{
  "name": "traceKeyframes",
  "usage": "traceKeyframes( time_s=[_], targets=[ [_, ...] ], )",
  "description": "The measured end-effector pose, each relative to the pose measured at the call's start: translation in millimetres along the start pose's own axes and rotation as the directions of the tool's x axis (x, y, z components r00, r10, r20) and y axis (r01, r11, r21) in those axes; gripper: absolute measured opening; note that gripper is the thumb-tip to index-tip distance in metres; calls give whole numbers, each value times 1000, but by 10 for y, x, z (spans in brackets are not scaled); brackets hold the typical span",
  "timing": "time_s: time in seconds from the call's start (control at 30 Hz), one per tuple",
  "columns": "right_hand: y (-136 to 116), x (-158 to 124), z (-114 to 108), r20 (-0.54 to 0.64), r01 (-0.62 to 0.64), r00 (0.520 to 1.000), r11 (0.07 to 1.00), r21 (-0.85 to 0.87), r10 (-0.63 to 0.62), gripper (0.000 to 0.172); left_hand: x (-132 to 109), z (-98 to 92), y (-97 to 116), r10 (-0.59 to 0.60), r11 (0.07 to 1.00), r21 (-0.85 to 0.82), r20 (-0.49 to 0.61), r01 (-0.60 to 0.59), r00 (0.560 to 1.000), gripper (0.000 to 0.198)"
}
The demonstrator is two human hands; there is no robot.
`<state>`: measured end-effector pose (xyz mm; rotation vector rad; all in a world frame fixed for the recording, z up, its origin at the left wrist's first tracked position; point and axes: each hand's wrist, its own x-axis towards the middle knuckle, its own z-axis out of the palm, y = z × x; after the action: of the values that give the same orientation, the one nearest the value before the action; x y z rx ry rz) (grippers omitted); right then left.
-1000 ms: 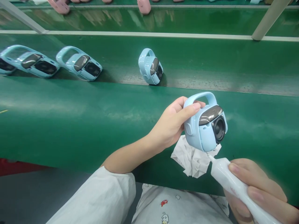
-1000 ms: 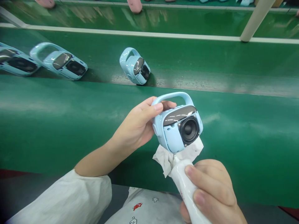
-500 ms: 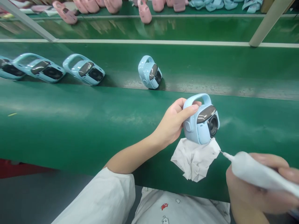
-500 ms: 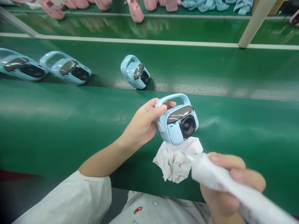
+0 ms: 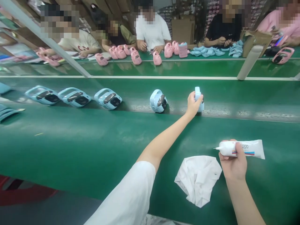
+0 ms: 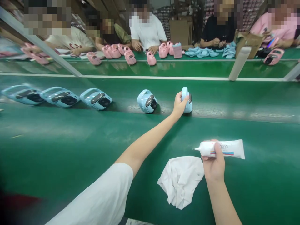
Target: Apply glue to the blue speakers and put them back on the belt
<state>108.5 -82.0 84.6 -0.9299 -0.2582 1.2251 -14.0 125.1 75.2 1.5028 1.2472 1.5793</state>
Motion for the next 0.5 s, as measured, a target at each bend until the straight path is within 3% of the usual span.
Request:
traceKeyframes(
  time_s=[0.3, 0.5],
  targets=[
    [49, 76, -58, 4, -1, 1000, 998, 66, 0, 48, -114, 504, -61, 57, 986, 148, 104, -72, 993, 15],
    [45, 110, -55, -35, -53, 998, 987, 150, 59, 49, -267, 576, -30, 57, 972, 210, 235, -108, 970, 19]
  ],
)
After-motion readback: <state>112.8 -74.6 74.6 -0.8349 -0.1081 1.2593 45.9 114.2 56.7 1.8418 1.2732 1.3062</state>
